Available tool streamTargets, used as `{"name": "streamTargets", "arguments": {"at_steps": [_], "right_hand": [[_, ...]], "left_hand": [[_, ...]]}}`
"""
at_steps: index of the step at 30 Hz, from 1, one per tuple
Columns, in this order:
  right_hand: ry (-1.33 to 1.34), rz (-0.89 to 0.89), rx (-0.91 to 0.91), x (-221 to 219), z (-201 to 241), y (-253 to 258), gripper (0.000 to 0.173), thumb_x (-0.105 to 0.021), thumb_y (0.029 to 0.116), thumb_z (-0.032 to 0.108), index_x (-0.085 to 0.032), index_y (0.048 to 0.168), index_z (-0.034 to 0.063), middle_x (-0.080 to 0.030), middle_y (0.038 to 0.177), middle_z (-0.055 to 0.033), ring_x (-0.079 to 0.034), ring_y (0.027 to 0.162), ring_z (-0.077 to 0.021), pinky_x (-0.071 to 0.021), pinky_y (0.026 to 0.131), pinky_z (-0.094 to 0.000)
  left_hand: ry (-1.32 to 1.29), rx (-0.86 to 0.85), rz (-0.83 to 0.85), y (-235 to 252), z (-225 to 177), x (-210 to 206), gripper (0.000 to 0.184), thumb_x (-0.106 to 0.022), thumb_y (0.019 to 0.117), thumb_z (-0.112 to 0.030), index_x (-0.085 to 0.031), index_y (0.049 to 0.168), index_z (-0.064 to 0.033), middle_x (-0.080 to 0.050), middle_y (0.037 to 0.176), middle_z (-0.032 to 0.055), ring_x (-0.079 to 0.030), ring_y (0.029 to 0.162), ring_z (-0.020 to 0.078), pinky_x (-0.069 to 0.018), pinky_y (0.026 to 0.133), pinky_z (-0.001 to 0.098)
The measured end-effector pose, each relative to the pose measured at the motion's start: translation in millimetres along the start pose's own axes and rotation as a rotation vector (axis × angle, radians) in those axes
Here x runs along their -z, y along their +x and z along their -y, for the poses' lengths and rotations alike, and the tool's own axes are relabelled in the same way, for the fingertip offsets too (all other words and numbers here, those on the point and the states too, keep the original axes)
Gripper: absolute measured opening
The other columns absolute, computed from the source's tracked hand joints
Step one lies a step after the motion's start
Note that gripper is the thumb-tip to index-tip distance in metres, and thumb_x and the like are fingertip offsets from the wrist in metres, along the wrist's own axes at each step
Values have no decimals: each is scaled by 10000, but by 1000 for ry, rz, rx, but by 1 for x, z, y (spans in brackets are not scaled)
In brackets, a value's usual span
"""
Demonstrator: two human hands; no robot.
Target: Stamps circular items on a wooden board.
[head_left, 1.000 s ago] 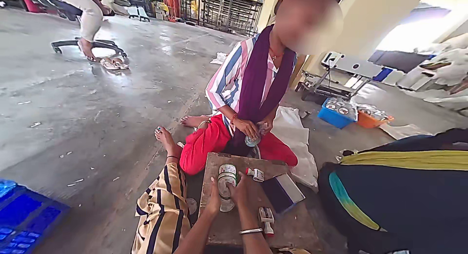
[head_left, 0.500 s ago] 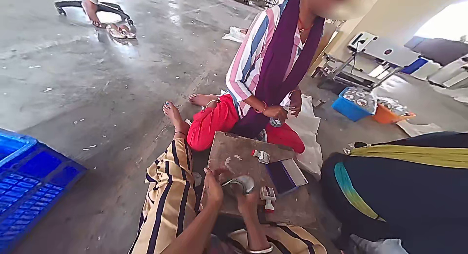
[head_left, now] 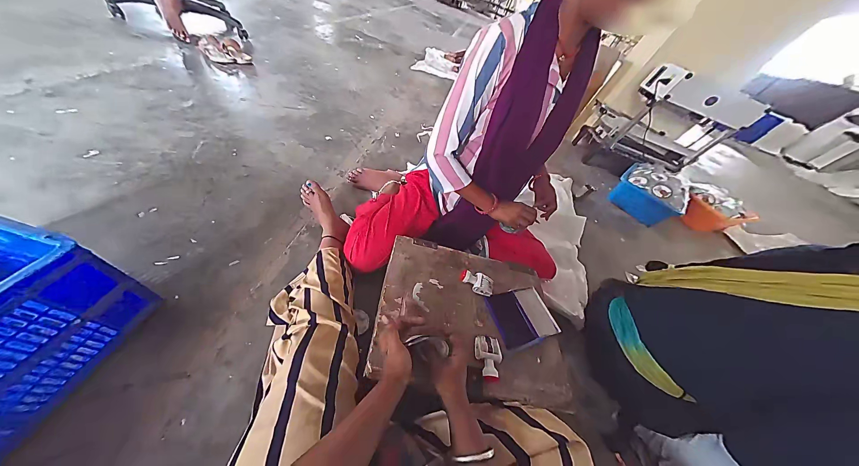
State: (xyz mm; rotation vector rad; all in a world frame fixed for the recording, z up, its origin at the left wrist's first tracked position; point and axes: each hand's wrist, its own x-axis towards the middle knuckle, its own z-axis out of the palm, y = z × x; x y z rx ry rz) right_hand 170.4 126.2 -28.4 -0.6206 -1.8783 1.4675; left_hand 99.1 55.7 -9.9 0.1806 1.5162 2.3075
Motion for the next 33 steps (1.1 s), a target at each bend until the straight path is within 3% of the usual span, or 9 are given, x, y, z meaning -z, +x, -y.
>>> {"name": "streamTargets", "arguments": {"at_steps": [4, 9, 13, 16, 19, 23, 26, 28, 33], "right_hand": [[132, 13, 113, 0, 21, 9, 260, -688, 836, -45, -629, 1086, -86, -741, 1039, -26, -687, 983, 2, -565, 913, -202], [-99, -26, 59, 4, -9, 7, 476, -728, 806, -20, -571, 1227, -176, -701, 1143, -225, -679, 1075, -185, -533, 977, -327], [-58, -7, 5, -1, 15, -2, 368, -672, 873, -40, -576, 1206, -164, -699, 1107, -180, -669, 1015, -93, -533, 934, -248], [-10, 20, 91, 1, 12, 4, 456, -646, 852, -40, -502, 1257, -194, -706, 1101, -179, -681, 1024, -70, -541, 932, -227], [-106, 0, 8, 2, -3, 2, 476, -654, 855, -57, -507, 1289, -186, -665, 1184, -267, -672, 1085, -219, -538, 966, -348], [-268, 40, -269, 10, 33, 13, 618, -740, 893, 69, -441, 1404, -108, -598, 1311, -274, -610, 1205, -291, -498, 1034, -436], [-181, 167, -457, 20, 47, 29, 689, -765, 869, 9, -393, 1447, -33, -583, 1329, -225, -629, 1169, -241, -542, 979, -389], [-91, 203, -517, 23, 44, 30, 669, -746, 874, -10, -386, 1438, -19, -584, 1299, -214, -646, 1110, -235, -566, 922, -385], [26, 91, -577, 25, 36, 11, 638, -714, 907, -22, -381, 1451, -23, -613, 1289, -215, -677, 1060, -221, -573, 896, -365]], "left_hand": [[-38, -100, 14, 4, -14, -12, 754, 17, 1061, -278, -617, 956, 116, -715, 902, 97, -666, 944, 89, -515, 952, 283], [10, -65, -34, 7, -3, -2, 720, -24, 1084, -249, -609, 1025, 167, -712, 954, 151, -663, 969, 115, -518, 962, 302], [-27, -56, -8, -1, -5, -7, 730, -8, 1078, -250, -618, 981, 140, -713, 919, 116, -656, 953, 100, -505, 955, 293], [-48, -94, -22, 0, -9, -11, 709, -14, 1066, -232, -622, 952, 113, -716, 881, 70, -662, 922, 68, -516, 937, 271], [-28, -17, 37, 2, 5, -3, 712, -6, 1088, -258, -548, 1173, 196, -679, 1079, 193, -636, 1054, 134, -490, 1003, 297], [203, -185, 353, 12, 11, 16, 664, -312, 1050, -378, -505, 1301, 206, -614, 1300, 267, -588, 1228, 184, -442, 1091, 320], [611, -29, 546, 27, -27, 25, 378, -617, 1007, -179, -607, 1267, 95, -676, 1186, 224, -663, 1108, 247, -512, 1019, 417], [711, 61, 553, 30, -42, 25, 269, -625, 1012, -130, -671, 1198, 59, -712, 1085, 185, -687, 1006, 215, -530, 959, 402], [603, 220, 466, 32, -43, 28, 289, -644, 995, -72, -646, 1254, 57, -705, 1142, 172, -686, 1012, 158, -536, 959, 330]]}}
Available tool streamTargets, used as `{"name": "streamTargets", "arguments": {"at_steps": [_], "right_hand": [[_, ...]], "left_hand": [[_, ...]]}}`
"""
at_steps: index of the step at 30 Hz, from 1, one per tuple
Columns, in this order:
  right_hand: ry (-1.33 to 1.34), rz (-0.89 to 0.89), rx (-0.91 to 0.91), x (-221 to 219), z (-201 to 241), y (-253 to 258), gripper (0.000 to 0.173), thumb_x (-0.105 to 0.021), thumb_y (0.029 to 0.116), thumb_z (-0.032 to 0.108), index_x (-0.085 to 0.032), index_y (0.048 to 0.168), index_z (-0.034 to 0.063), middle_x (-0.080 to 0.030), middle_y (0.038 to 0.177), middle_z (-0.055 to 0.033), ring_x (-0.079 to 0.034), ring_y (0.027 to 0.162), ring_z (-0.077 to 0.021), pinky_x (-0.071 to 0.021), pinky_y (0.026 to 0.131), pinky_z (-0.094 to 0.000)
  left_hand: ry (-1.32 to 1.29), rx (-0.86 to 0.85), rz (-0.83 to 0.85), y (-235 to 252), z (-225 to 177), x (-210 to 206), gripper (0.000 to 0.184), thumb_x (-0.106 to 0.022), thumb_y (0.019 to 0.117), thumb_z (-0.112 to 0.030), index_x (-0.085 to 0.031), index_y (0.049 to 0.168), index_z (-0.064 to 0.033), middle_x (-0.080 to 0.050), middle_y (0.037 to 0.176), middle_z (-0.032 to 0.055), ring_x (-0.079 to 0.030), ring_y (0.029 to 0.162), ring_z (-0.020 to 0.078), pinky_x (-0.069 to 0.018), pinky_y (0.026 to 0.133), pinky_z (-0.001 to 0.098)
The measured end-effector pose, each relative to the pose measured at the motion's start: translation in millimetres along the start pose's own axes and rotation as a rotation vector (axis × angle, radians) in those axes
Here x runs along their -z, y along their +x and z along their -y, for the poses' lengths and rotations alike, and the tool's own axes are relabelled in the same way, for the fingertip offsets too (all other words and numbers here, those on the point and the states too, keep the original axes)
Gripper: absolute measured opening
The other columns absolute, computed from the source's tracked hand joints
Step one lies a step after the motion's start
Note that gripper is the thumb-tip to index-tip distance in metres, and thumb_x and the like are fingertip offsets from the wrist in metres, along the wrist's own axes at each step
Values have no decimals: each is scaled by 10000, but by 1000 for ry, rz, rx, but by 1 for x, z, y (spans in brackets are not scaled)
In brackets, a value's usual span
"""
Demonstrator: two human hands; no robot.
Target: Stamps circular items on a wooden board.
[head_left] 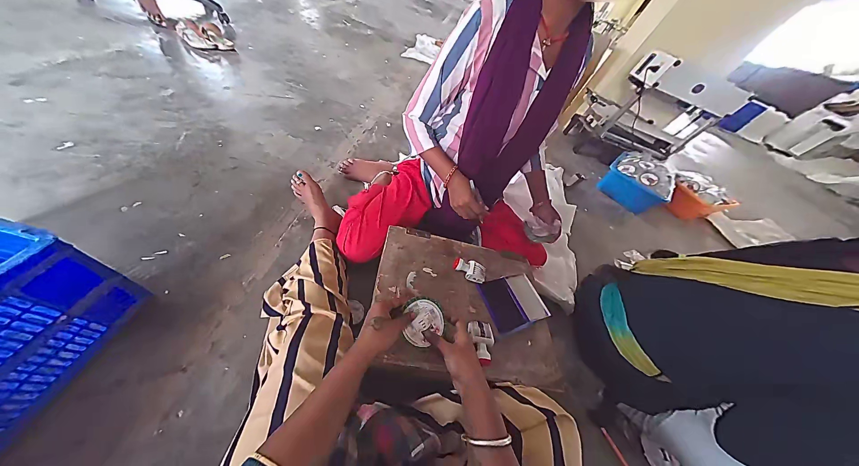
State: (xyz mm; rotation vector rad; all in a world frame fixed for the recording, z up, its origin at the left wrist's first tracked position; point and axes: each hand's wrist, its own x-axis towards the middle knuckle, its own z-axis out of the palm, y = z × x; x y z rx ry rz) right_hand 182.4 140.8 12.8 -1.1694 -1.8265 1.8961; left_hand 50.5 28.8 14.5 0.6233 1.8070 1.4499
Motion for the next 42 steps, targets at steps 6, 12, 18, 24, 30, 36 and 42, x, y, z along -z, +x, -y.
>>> {"name": "streamTargets", "arguments": {"at_steps": [6, 12, 18, 24, 30, 36, 42], "right_hand": [[-5, -95, 153, 5, 1, -3, 566, -660, 945, -10, -381, 1435, -67, -663, 1172, -214, -700, 934, -179, -576, 845, -334], [-607, 417, 254, 18, 46, 15, 465, -598, 1011, 57, -402, 1423, -34, -675, 1206, -177, -680, 1044, -207, -536, 938, -382], [-607, -9, 312, 20, 26, 7, 466, -626, 1008, 139, -494, 1410, -55, -687, 1210, -203, -684, 1108, -297, -540, 981, -454], [-628, -521, 180, 77, -7, -13, 372, -622, 1009, 134, -573, 1306, -83, -690, 1122, -263, -683, 1024, -415, -522, 888, -590], [-820, -478, 66, 65, -13, -17, 599, -806, 885, 346, -593, 1269, -63, -630, 1216, -294, -632, 1111, -451, -506, 930, -601], [-940, -340, 315, 48, 47, 19, 387, -631, 1007, 207, -628, 1318, -23, -638, 1263, -256, -626, 1173, -403, -493, 1013, -531], [-1238, -245, -46, 5, 91, 119, 597, -494, 1051, 510, -595, 1348, 3, -660, 1278, -223, -630, 1217, -371, -484, 994, -561]], "left_hand": [[-28, 36, 207, -20, 11, -4, 659, -766, 861, -16, -453, 1438, 36, -628, 1303, 184, -653, 1158, 200, -534, 1023, 362], [-163, 71, 185, -27, 11, -3, 643, -702, 913, 24, -389, 1474, 24, -672, 1213, 173, -705, 1006, 175, -585, 900, 341], [-4, -5, 19, -11, 29, -23, 720, -705, 860, 54, -378, 1497, -26, -705, 1161, 186, -723, 1015, 267, -586, 918, 457], [424, -78, -126, -14, 20, -37, 295, -658, 948, -35, -629, 1235, 27, -550, 1352, 280, -636, 1145, 397, -540, 958, 482], [595, -340, -341, -17, 45, -49, 348, -732, 861, -51, -729, 1208, -64, -581, 1341, 305, -585, 1186, 508, -503, 961, 595], [708, -347, -173, -17, 35, -43, 499, -665, 938, -27, -566, 1427, -15, -651, 1294, 266, -593, 1231, 492, -471, 1018, 603], [524, -308, -148, -11, 49, -37, 622, -673, 938, -76, -437, 1500, 49, -697, 1258, 187, -670, 1136, 402, -501, 1017, 543]]}}
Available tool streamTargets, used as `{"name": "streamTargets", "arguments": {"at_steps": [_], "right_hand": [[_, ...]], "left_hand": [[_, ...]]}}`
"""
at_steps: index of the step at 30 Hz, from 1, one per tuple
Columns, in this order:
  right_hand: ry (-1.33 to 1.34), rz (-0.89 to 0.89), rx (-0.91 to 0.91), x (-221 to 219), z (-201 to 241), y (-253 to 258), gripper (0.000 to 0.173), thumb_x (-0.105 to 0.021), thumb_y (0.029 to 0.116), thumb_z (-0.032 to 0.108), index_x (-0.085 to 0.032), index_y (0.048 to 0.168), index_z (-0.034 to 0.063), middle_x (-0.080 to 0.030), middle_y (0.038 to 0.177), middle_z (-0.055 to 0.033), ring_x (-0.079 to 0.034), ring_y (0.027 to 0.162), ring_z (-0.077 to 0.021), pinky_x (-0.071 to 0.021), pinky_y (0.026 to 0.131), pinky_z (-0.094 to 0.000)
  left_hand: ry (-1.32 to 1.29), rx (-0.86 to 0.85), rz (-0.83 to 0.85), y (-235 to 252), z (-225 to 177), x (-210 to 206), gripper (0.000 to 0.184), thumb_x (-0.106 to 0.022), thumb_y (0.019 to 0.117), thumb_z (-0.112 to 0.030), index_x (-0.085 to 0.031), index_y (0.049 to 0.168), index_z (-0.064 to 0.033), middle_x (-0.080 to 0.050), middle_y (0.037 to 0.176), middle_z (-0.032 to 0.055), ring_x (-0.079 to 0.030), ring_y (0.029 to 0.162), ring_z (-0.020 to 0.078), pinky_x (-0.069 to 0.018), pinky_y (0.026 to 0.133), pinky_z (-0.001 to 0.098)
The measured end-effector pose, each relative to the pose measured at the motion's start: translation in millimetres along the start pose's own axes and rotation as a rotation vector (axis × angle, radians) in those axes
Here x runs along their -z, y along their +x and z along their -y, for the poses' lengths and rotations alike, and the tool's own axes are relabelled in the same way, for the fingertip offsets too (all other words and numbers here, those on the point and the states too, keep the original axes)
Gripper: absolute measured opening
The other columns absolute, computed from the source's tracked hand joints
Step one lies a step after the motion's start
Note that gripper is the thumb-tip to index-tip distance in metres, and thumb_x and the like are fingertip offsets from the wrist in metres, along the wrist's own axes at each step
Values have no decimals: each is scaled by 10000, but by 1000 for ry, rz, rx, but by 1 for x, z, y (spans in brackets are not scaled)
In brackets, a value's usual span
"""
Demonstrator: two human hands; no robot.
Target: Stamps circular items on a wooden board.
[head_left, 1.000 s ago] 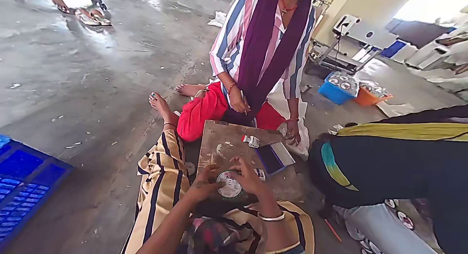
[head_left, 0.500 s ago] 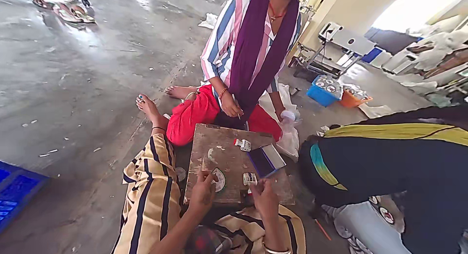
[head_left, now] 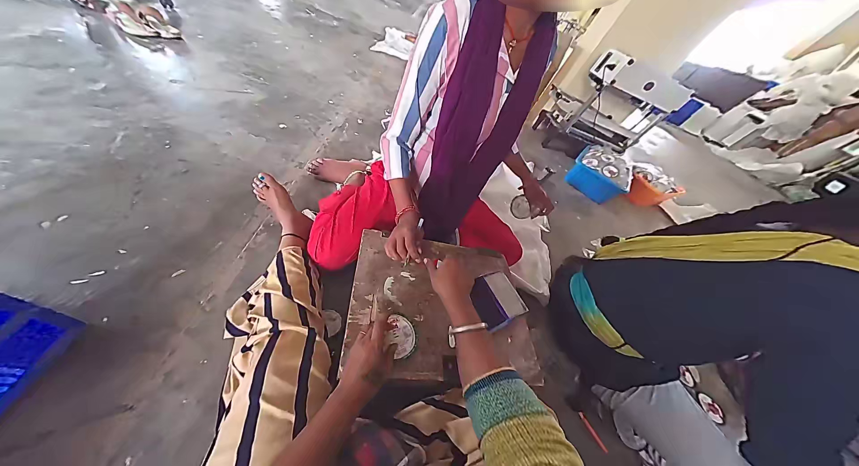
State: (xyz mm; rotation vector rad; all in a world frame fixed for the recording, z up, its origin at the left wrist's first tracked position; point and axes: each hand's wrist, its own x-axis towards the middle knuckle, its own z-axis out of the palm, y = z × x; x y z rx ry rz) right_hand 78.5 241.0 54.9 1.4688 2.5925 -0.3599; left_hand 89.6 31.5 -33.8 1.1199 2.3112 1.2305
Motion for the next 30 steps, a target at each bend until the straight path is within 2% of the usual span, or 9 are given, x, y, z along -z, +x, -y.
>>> {"name": "streamTargets", "arguments": {"at_steps": [2, 4, 6, 9, 12, 16, 21, 25, 30], "right_hand": [[-50, 32, -4, -14, 3, 17, 570, -527, 1036, 497, -664, 1246, -15, -658, 1276, -232, -616, 1235, -379, -476, 1004, -574], [-98, 100, 9, -16, 9, 9, 573, -530, 1040, 470, -601, 1349, -8, -635, 1326, -240, -597, 1270, -386, -463, 1027, -574], [-152, 134, 54, -18, 9, -9, 537, -490, 1063, 433, -537, 1444, 57, -642, 1323, -227, -609, 1251, -393, -473, 1004, -577], [-151, 158, 124, -26, -5, -37, 419, -457, 1087, 351, -577, 1418, 121, -659, 1275, -229, -626, 1201, -416, -481, 954, -597], [-105, 159, 161, -17, -22, -58, 391, -430, 1099, 309, -580, 1409, 123, -601, 1344, -222, -621, 1198, -400, -498, 950, -569], [99, 53, 158, 25, -66, -72, 444, -482, 1080, 278, -478, 1472, 71, -675, 1212, -232, -671, 1097, -407, -507, 926, -603], [118, 11, 8, 63, -119, -49, 415, -531, 1060, 286, -578, 1299, -50, -649, 1168, -282, -622, 1126, -416, -447, 976, -585], [50, 42, -32, 56, -123, -32, 440, -530, 1058, 304, -568, 1316, -52, -641, 1224, -279, -611, 1181, -417, -442, 1009, -584], [-22, 76, -87, 27, -117, -25, 479, -506, 1073, 294, -458, 1443, -7, -633, 1276, -273, -615, 1213, -428, -466, 1011, -585]], "left_hand": [[-45, 1, -4, 1, 3, 1, 702, -717, 908, -90, -399, 1516, 59, -700, 1247, 184, -674, 1117, 388, -500, 1012, 536], [-69, 23, 44, 2, 4, 5, 765, -726, 898, -105, -348, 1544, 50, -686, 1272, 182, -666, 1125, 374, -495, 1020, 522], [-79, 31, 77, 4, 4, 8, 802, -737, 892, -120, -322, 1561, 35, -676, 1288, 181, -664, 1126, 371, -507, 1006, 516], [-81, 41, 113, 4, 3, 10, 822, -735, 893, -123, -300, 1576, 22, -657, 1308, 183, -656, 1126, 368, -507, 1002, 509], [-64, 22, 117, 6, 4, 11, 838, -738, 889, -132, -289, 1580, 21, -644, 1334, 185, -660, 1114, 358, -510, 990, 506], [-93, -27, 155, 12, 11, 14, 890, -768, 871, -134, -263, 1585, 35, -642, 1330, 196, -665, 1102, 363, -512, 997, 516], [-113, -50, 193, 17, 13, 19, 888, -782, 860, -110, -280, 1578, 36, -652, 1319, 197, -672, 1083, 367, -513, 982, 523], [-111, -51, 171, 16, 15, 16, 888, -787, 856, -119, -292, 1579, 24, -657, 1313, 188, -678, 1071, 357, -523, 968, 515], [-112, -38, 188, 17, 16, 18, 906, -789, 856, -131, -272, 1583, 27, -649, 1336, 183, -676, 1087, 355, -522, 973, 515]]}}
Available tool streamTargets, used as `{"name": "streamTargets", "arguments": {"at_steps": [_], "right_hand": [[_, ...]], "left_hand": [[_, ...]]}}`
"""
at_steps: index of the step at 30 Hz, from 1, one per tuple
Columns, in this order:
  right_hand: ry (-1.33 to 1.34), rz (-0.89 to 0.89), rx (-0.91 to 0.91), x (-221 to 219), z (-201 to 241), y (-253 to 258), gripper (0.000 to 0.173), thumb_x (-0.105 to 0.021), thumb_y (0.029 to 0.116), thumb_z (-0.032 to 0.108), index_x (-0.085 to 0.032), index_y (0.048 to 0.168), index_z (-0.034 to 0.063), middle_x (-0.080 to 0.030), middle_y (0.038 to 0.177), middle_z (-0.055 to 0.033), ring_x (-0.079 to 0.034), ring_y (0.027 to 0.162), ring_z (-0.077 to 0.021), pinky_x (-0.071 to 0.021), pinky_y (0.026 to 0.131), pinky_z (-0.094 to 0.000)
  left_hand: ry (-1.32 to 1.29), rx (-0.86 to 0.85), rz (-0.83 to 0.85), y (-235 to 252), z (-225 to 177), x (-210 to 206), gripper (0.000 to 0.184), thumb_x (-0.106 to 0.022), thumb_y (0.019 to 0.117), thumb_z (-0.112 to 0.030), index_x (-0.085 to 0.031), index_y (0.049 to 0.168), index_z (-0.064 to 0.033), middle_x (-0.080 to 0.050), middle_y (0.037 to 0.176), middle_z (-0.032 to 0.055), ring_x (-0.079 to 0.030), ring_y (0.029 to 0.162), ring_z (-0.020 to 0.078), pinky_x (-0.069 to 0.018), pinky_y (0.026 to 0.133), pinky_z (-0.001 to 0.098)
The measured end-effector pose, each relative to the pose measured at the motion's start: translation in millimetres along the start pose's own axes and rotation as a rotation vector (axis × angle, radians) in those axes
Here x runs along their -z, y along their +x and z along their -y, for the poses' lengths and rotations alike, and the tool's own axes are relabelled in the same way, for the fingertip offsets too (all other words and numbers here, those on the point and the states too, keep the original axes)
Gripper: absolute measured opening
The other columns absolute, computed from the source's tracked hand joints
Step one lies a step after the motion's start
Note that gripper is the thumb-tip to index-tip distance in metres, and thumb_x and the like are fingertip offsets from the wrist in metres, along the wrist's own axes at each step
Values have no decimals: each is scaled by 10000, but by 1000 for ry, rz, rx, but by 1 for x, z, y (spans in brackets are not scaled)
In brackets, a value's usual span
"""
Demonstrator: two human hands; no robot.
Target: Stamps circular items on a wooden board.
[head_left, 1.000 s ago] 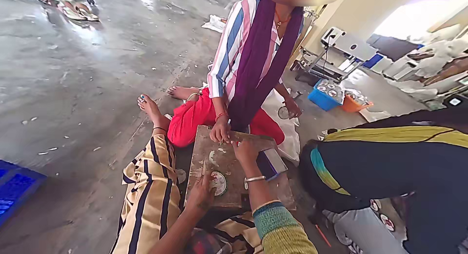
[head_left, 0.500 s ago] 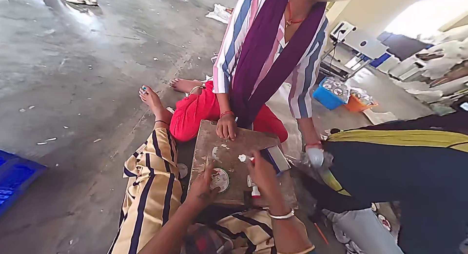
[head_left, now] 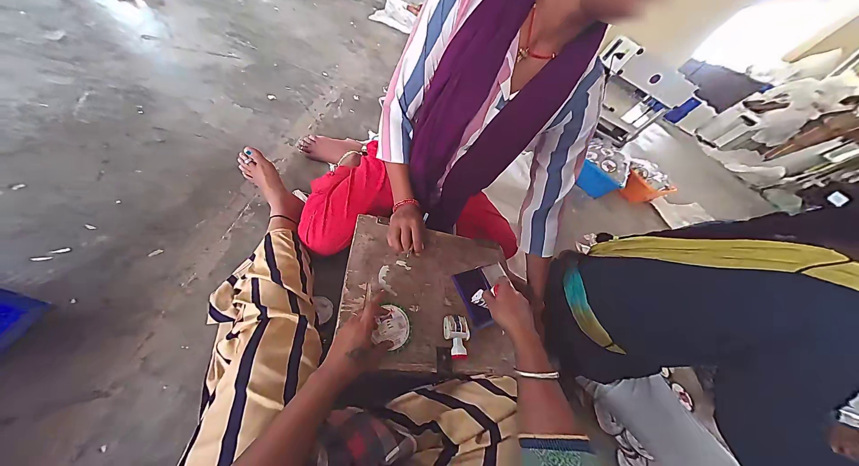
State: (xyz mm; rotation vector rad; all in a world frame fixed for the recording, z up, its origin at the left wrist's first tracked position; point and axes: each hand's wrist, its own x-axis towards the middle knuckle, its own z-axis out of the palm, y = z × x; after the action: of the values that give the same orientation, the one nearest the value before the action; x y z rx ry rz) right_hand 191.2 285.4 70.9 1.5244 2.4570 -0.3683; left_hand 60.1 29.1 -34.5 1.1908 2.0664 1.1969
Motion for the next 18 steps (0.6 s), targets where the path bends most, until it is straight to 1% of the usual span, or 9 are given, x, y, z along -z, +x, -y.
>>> {"name": "streamTargets", "arguments": {"at_steps": [3, 5, 7, 9, 11, 13, 15, 16, 18], "right_hand": [[1, 34, 14, 4, -7, 3, 460, -487, 1080, 287, -467, 1440, 1, -626, 1288, -276, -612, 1214, -428, -459, 1008, -596], [78, -22, 65, 7, -3, -6, 425, -508, 1071, 255, -504, 1391, -25, -639, 1231, -287, -630, 1156, -430, -466, 977, -601], [197, -81, 194, 8, 14, -29, 377, -540, 1050, 214, -553, 1313, -56, -654, 1124, -286, -645, 1050, -420, -474, 915, -602], [262, -34, 359, -4, 36, -62, 357, -572, 1021, 201, -585, 1266, -59, -672, 1042, -254, -665, 961, -381, -511, 860, -578], [241, 29, 488, -13, 67, -92, 331, -585, 1015, 208, -605, 1225, -48, -682, 969, -217, -674, 894, -352, -520, 807, -548], [179, 50, 536, -22, 90, -106, 326, -580, 1022, 225, -615, 1208, -40, -689, 942, -216, -684, 895, -376, -519, 800, -570], [112, 61, 531, -37, 105, -109, 326, -571, 1027, 228, -599, 1224, -30, -687, 946, -214, -683, 910, -386, -517, 807, -565], [69, 85, 506, -46, 112, -108, 349, -578, 1029, 225, -587, 1269, -28, -698, 984, -229, -692, 948, -400, -523, 836, -567], [12, 163, 437, -56, 120, -108, 384, -569, 1048, 226, -540, 1353, -5, -697, 1083, -232, -687, 1037, -393, -521, 901, -538]], "left_hand": [[-3, -9, 13, -2, -1, 0, 935, -798, 840, -119, -256, 1586, 32, -644, 1343, 189, -673, 1091, 350, -519, 978, 503], [-14, 20, 40, -2, -4, 4, 947, -799, 837, -112, -244, 1593, 20, -635, 1362, 179, -638, 1173, 358, -484, 1042, 504], [-23, 28, 36, -1, -5, 5, 966, -806, 831, -111, -232, 1597, 11, -637, 1366, 165, -612, 1228, 358, -456, 1080, 507], [-41, 24, 30, -3, -4, 3, 1020, -816, 819, -112, -184, 1609, 18, -614, 1396, 187, -587, 1274, 384, -438, 1106, 531], [-48, 34, 29, -3, -5, 6, 1078, -827, 822, -131, -118, 1621, 14, -548, 1458, 220, -582, 1276, 398, -447, 1095, 536], [-50, 29, 1, -3, -4, 5, 1116, -844, 808, -148, -98, 1619, 28, -517, 1471, 252, -612, 1229, 375, -488, 1055, 493], [-45, 30, -26, -5, -3, 4, 1133, -843, 803, -172, -83, 1614, 47, -499, 1455, 284, -618, 1197, 373, -504, 1025, 467], [-43, 41, -31, -5, -3, 4, 1138, -842, 807, -188, -75, 1615, 48, -482, 1464, 301, -615, 1206, 385, -504, 1030, 472], [-43, 63, -35, -6, -3, 3, 1136, -839, 813, -201, -73, 1616, 41, -455, 1473, 325, -617, 1212, 399, -509, 1033, 477]]}}
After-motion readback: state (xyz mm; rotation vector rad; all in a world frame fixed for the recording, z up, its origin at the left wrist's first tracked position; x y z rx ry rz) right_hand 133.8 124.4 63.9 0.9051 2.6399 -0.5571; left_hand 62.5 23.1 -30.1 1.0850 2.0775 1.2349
